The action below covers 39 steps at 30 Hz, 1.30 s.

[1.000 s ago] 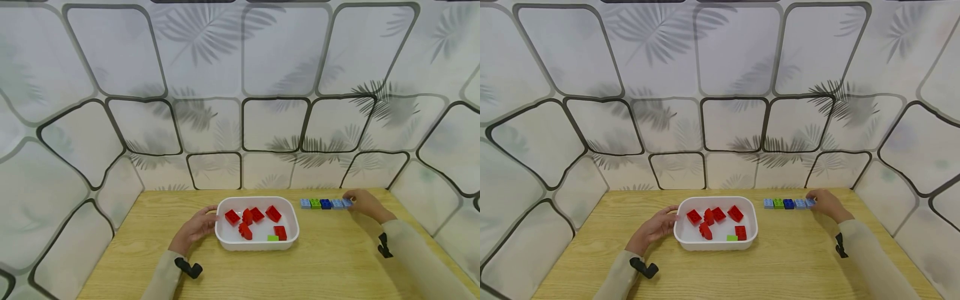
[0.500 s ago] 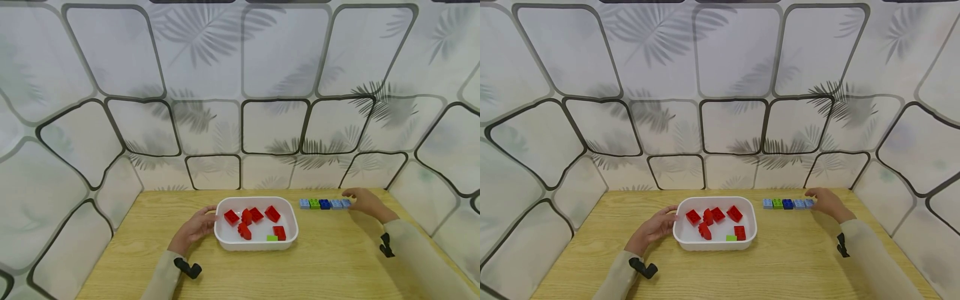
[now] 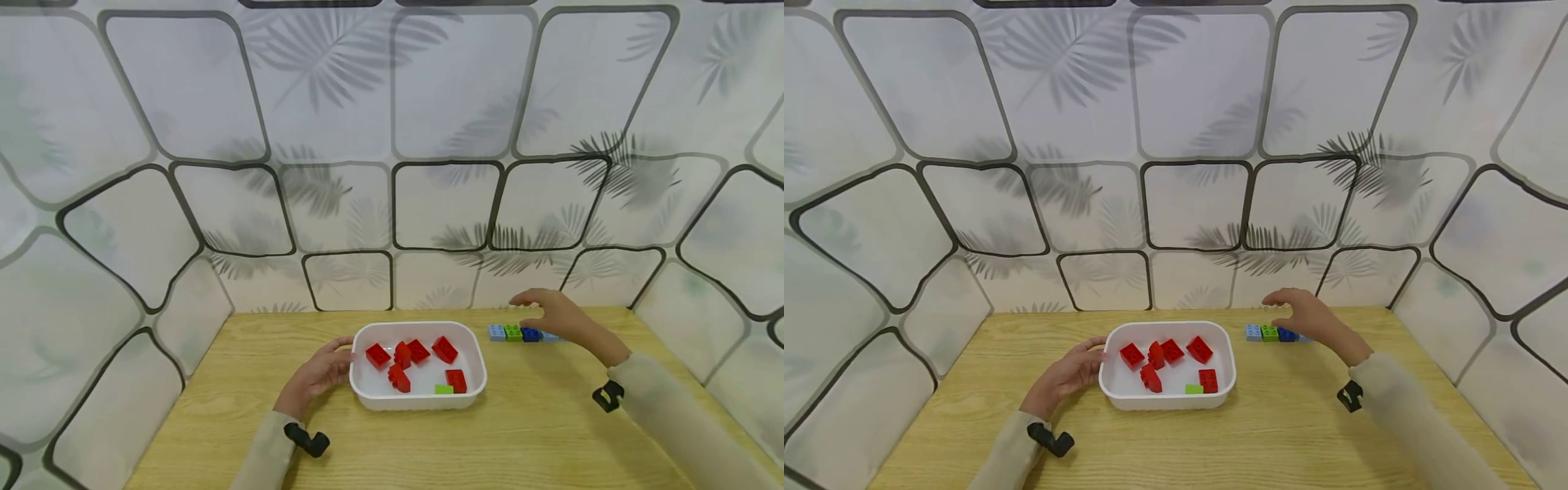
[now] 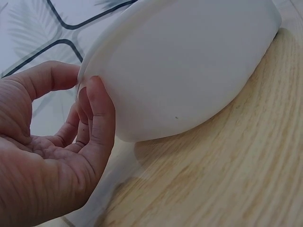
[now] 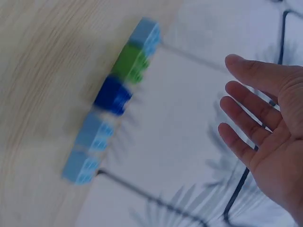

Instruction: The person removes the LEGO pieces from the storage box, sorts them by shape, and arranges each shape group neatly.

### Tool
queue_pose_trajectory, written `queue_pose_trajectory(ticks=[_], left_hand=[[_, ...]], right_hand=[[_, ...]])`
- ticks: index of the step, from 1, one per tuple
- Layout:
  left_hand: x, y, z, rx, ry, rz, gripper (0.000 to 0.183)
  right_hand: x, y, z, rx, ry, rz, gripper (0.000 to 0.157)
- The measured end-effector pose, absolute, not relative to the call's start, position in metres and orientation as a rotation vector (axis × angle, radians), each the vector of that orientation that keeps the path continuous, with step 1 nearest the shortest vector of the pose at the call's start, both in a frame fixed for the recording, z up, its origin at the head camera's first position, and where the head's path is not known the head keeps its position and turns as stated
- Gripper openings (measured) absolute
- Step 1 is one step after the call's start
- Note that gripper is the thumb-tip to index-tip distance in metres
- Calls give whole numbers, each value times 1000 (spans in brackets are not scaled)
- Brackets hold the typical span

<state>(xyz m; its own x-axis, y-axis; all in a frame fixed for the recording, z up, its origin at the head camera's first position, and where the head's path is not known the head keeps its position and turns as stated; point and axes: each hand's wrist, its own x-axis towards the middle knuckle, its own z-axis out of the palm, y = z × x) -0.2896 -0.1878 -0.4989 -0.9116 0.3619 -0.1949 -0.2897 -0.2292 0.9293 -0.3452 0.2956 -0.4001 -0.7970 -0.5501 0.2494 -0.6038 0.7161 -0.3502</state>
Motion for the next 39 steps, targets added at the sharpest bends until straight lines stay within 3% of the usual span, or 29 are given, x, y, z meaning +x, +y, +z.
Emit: queue_pose_trajectory(ticks=[15, 22, 39], left_hand=[[-290, -188, -500, 81, 1624, 2181, 41], [-292, -186, -501, 76, 1645, 2182, 37], [-293, -188, -502, 90, 1626, 2189, 33]], right_hand=[[-313, 196, -400, 1430, -2760, 608, 33], [-310, 178, -408, 1572, -2799, 577, 29], [-302, 161, -427, 1630, -2975, 506, 31]])
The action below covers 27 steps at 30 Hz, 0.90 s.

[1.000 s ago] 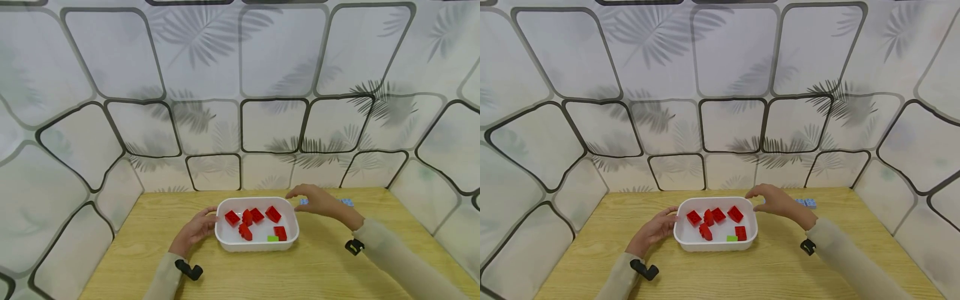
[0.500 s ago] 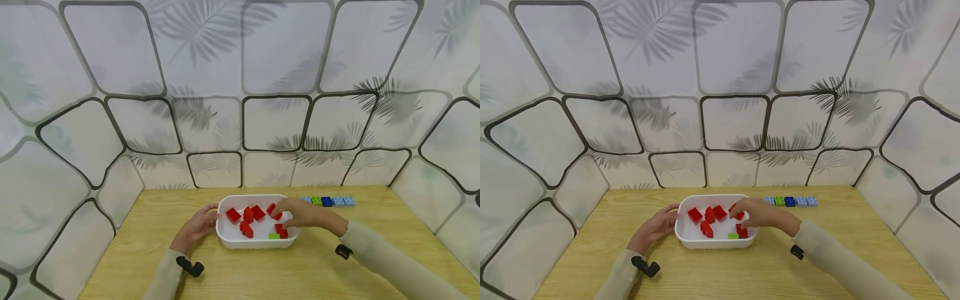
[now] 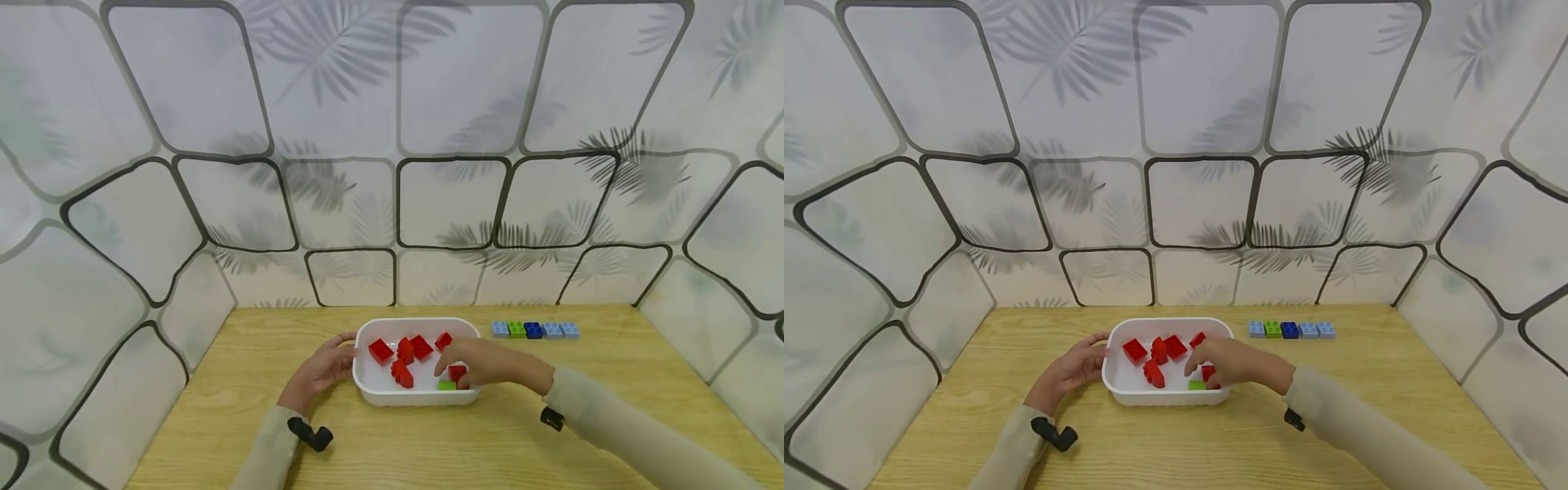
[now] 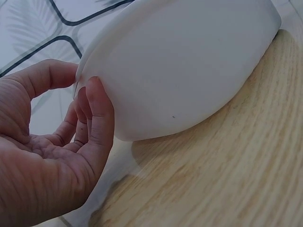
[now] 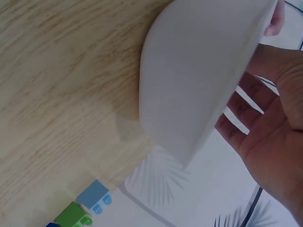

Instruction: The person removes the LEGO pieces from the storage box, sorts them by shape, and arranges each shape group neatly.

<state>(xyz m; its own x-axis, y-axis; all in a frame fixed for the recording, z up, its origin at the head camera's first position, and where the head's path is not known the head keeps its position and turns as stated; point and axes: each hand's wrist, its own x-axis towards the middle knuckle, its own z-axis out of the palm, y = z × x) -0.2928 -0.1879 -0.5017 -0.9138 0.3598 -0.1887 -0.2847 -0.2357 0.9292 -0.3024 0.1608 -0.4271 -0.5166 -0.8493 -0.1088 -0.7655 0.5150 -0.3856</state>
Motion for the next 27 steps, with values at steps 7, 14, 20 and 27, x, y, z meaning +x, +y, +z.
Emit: queue_pose_trajectory(ticks=[7, 14, 20, 27], left_hand=[[-293, -186, -501, 93, 1617, 2195, 33], [-293, -188, -501, 94, 1613, 2199, 35], [-293, -189, -503, 91, 1620, 2193, 34], [-292, -188, -501, 111, 1628, 2187, 35]], right_hand=[[-304, 153, -439, -1496, 2483, -316, 35], [-306, 143, -443, -1512, 2549, -264, 29], [-309, 136, -443, -1497, 2607, -223, 31], [-306, 128, -442, -1460, 2606, -220, 37]])
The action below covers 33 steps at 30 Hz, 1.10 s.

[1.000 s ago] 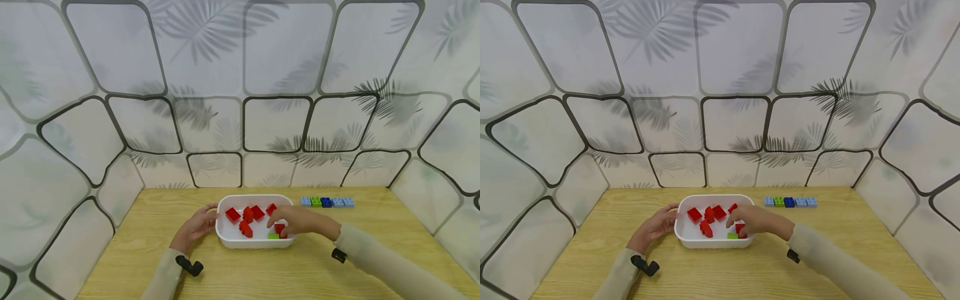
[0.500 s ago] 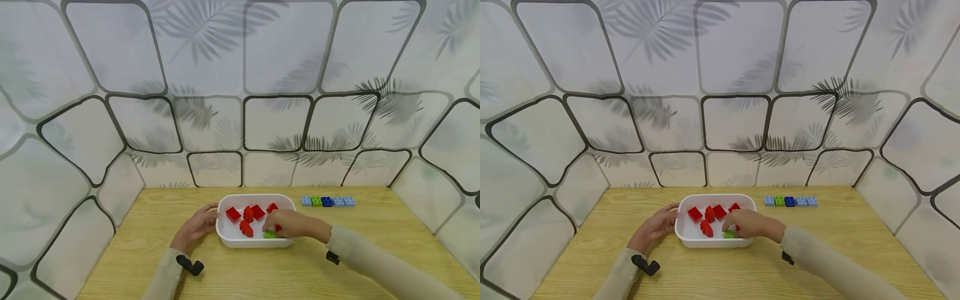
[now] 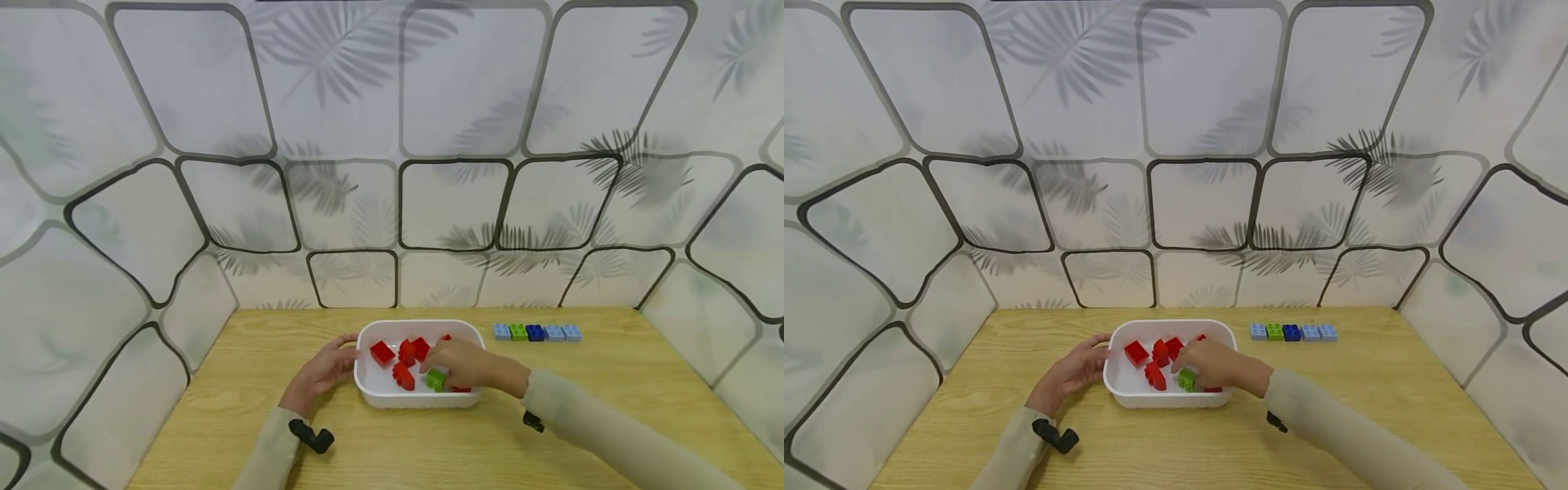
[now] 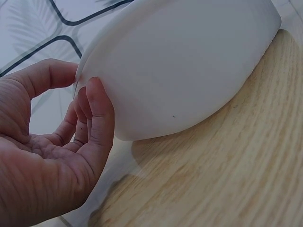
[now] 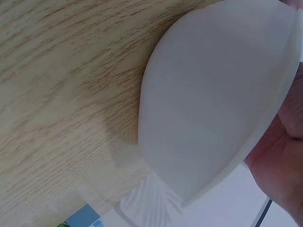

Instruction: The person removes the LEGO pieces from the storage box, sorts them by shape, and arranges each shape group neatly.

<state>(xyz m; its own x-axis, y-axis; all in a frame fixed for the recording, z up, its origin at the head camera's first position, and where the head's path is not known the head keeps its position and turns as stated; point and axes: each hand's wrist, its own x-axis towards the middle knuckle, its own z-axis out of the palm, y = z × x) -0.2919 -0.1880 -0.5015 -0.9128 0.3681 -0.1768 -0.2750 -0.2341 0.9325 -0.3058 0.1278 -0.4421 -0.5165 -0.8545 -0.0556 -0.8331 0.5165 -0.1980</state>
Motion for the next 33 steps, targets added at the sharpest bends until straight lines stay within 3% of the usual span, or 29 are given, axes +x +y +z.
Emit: queue_pose_trajectory(ticks=[15, 33], left_hand=[[-293, -187, -501, 92, 1626, 2192, 35], [-292, -186, -502, 93, 1600, 2215, 32]], right_hand=[[-307, 122, -428, -1480, 2618, -135, 33], [-312, 154, -417, -1511, 2758, -342, 30]])
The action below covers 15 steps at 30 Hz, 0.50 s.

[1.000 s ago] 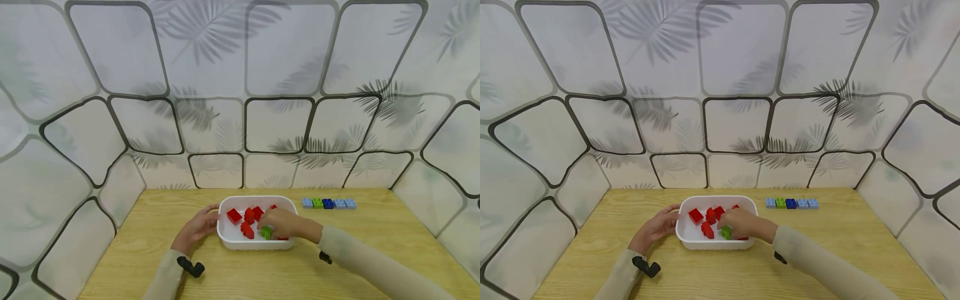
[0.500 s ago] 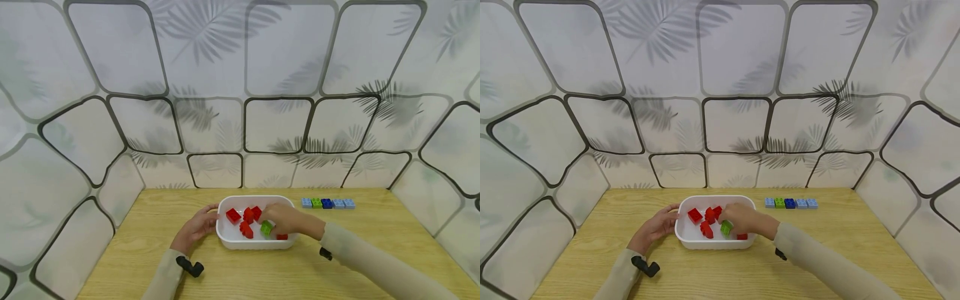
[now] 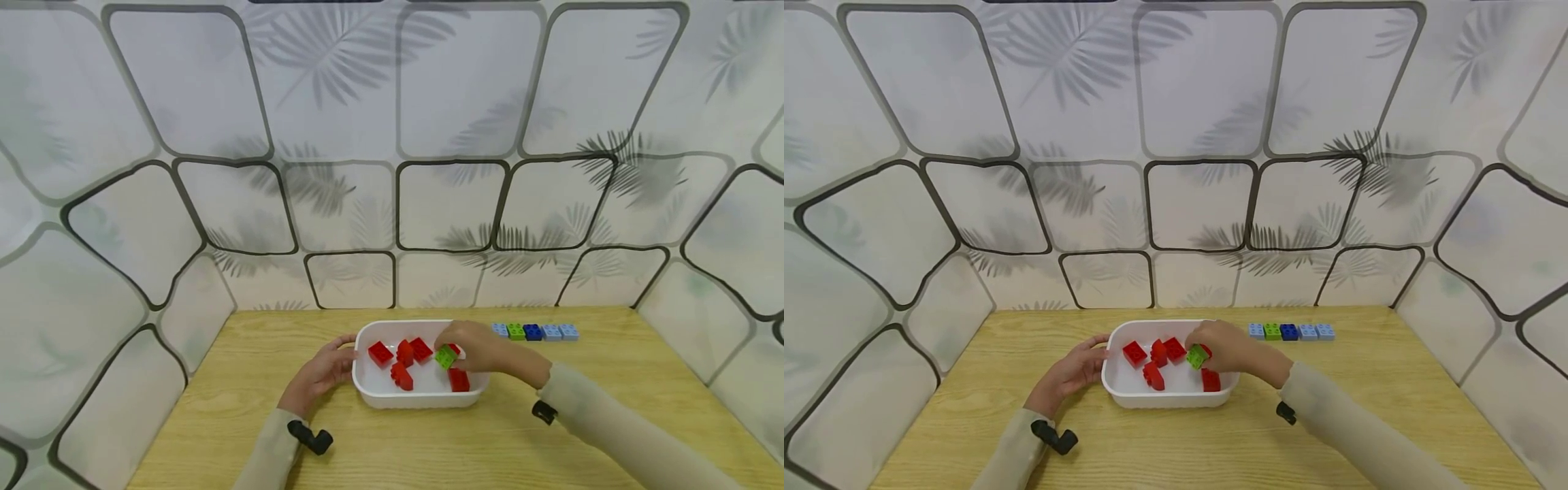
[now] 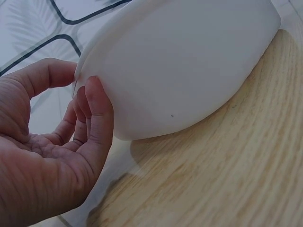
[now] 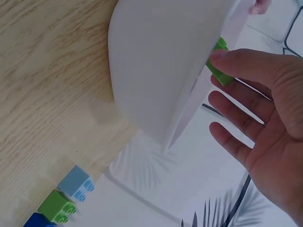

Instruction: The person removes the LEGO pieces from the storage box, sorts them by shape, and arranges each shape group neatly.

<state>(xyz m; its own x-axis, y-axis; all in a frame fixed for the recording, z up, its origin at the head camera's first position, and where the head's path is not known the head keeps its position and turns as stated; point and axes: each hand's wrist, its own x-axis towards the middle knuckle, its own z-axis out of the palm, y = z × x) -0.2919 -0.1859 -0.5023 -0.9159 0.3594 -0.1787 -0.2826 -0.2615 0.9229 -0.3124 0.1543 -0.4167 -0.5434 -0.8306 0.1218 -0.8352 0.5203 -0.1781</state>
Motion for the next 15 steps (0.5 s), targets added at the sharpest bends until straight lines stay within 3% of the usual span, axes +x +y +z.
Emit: queue_pose_trajectory(ticks=[15], left_hand=[[-292, -186, -501, 59, 1609, 2204, 37]], right_hand=[[-316, 193, -403, 1372, -2680, 455, 32]])
